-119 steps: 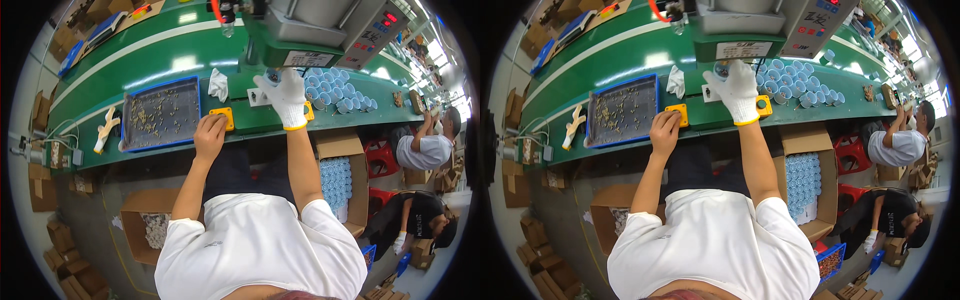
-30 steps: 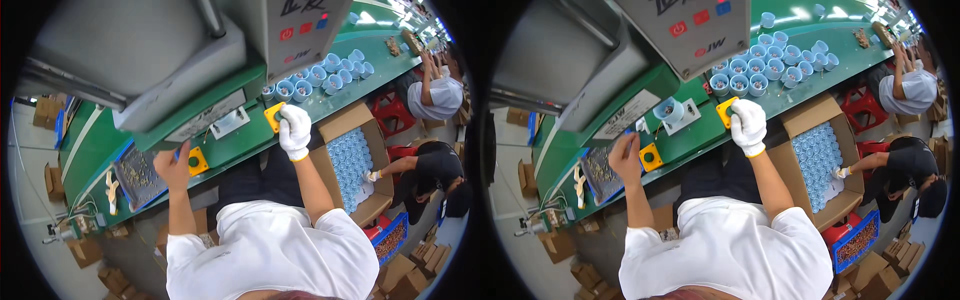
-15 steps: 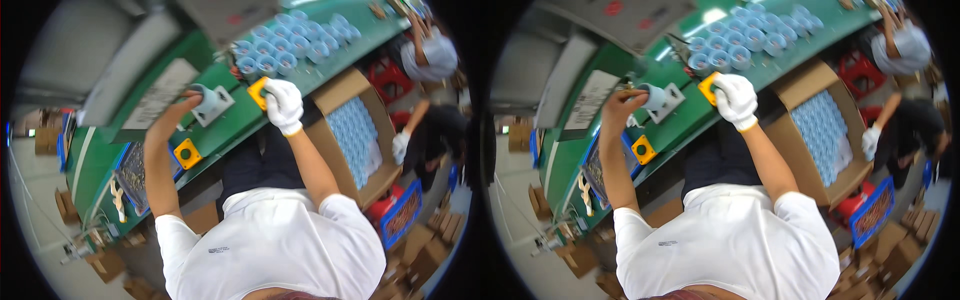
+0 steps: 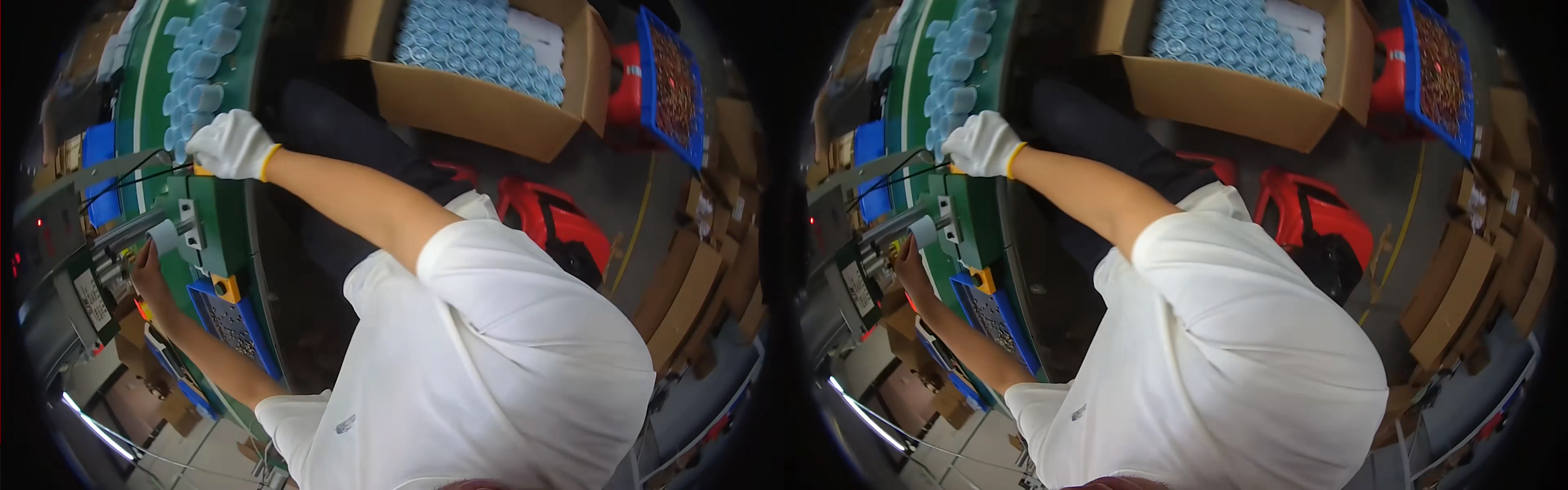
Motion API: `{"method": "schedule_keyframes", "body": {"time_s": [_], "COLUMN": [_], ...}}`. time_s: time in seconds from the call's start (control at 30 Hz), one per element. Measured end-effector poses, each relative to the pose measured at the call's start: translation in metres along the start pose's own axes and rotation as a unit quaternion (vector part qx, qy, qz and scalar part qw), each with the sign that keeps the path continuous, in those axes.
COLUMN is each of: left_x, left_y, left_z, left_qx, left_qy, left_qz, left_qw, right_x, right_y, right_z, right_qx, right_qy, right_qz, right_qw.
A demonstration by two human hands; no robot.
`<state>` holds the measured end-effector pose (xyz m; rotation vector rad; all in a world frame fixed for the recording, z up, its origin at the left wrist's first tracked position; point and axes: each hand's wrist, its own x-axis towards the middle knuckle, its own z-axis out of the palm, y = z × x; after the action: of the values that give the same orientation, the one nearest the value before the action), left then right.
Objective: Assembling small plastic electronic components using a press machine and packing them into boxes.
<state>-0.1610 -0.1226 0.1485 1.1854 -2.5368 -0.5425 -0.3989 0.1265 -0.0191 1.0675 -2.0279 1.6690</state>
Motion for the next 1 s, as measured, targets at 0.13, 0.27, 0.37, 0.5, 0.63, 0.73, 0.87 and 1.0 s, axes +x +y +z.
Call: {"method": "schedule_keyframes", "body": {"time_s": [0.13, 0.27, 0.37, 0.5, 0.63, 0.73, 0.87, 1.0], "left_x": [0.011, 0.019, 0.011, 0.027, 0.014, 0.004, -0.011, -0.038], "left_y": [0.012, -0.003, -0.001, -0.021, -0.031, -0.004, 0.039, 0.051], "left_z": [-0.001, -0.007, -0.004, -0.026, -0.038, -0.019, 0.000, 0.008], "left_qx": [0.039, 0.025, 0.014, 0.169, 0.105, 0.009, 0.044, -0.148], "left_qy": [-0.033, -0.040, -0.015, -0.022, -0.020, -0.066, -0.072, -0.038], "left_qz": [-0.006, 0.004, -0.038, 0.214, 0.080, 0.056, 0.059, 0.016], "left_qw": [0.999, 0.999, 0.999, 0.962, 0.991, 0.996, 0.995, 0.988], "right_x": [-0.006, -0.006, -0.008, 0.002, 0.013, 0.018, 0.018, 0.010], "right_y": [0.008, 0.010, 0.009, 0.008, -0.019, -0.007, -0.003, 0.007], "right_z": [-0.010, -0.018, -0.022, -0.024, -0.024, -0.022, -0.004, 0.007], "right_qx": [-0.037, -0.036, -0.028, -0.030, -0.023, -0.016, 0.021, 0.070], "right_qy": [-0.035, -0.061, -0.078, -0.033, -0.080, -0.068, 0.011, 0.059], "right_qz": [0.023, 0.072, 0.084, 0.061, 0.029, 0.013, -0.030, -0.085], "right_qw": [0.998, 0.995, 0.993, 0.997, 0.996, 0.997, 0.999, 0.992]}}
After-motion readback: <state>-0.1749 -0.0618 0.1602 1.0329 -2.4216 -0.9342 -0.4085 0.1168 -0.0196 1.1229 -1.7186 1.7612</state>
